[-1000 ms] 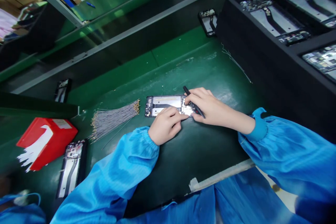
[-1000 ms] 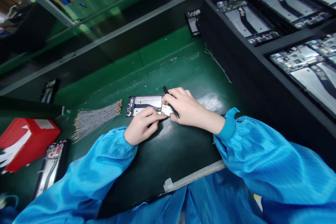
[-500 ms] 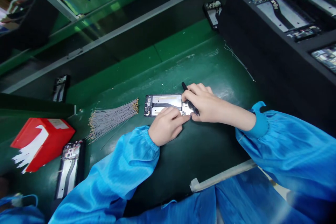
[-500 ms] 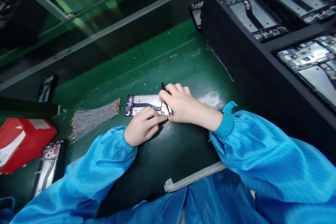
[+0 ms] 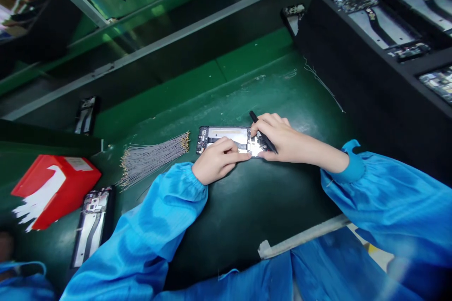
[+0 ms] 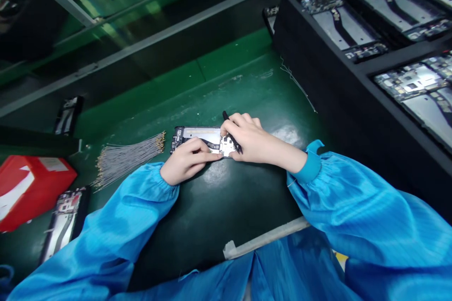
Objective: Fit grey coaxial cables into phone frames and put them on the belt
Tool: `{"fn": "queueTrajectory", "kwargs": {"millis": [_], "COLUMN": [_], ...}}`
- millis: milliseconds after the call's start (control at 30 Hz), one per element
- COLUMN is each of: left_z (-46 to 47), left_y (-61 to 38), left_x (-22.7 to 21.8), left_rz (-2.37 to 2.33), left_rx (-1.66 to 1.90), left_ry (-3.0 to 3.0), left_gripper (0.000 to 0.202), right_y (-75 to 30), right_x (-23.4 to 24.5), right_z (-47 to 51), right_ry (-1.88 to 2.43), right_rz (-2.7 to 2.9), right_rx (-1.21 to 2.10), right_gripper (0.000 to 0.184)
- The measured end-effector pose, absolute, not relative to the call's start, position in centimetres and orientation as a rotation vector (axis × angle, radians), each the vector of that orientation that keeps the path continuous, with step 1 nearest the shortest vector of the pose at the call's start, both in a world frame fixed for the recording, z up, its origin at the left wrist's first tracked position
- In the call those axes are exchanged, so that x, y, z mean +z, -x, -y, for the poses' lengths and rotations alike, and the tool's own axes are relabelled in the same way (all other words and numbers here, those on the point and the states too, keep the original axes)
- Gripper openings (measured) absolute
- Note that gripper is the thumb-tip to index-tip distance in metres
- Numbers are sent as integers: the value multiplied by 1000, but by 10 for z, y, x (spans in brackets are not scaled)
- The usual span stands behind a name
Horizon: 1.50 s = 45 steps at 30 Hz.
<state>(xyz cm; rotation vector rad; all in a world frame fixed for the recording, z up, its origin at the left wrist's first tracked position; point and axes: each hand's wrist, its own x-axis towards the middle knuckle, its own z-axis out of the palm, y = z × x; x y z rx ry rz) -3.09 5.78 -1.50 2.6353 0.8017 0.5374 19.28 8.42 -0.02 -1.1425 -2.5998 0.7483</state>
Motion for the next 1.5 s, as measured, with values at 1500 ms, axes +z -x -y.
{"fn": "queueTrajectory", "kwargs": {"millis": [1500], "left_z": [-57], "left_y": [27], "left_x": [-16], "left_rz": [-863], "left_rx": [580], "left_ry": [-2484], "left_gripper": [27], "right_y": [-173], "right_x": [0], "right_z": [-88], "right_ry": [1327], "right_rz": [2666], "right_rx": [617], "right_gripper": [31]}}
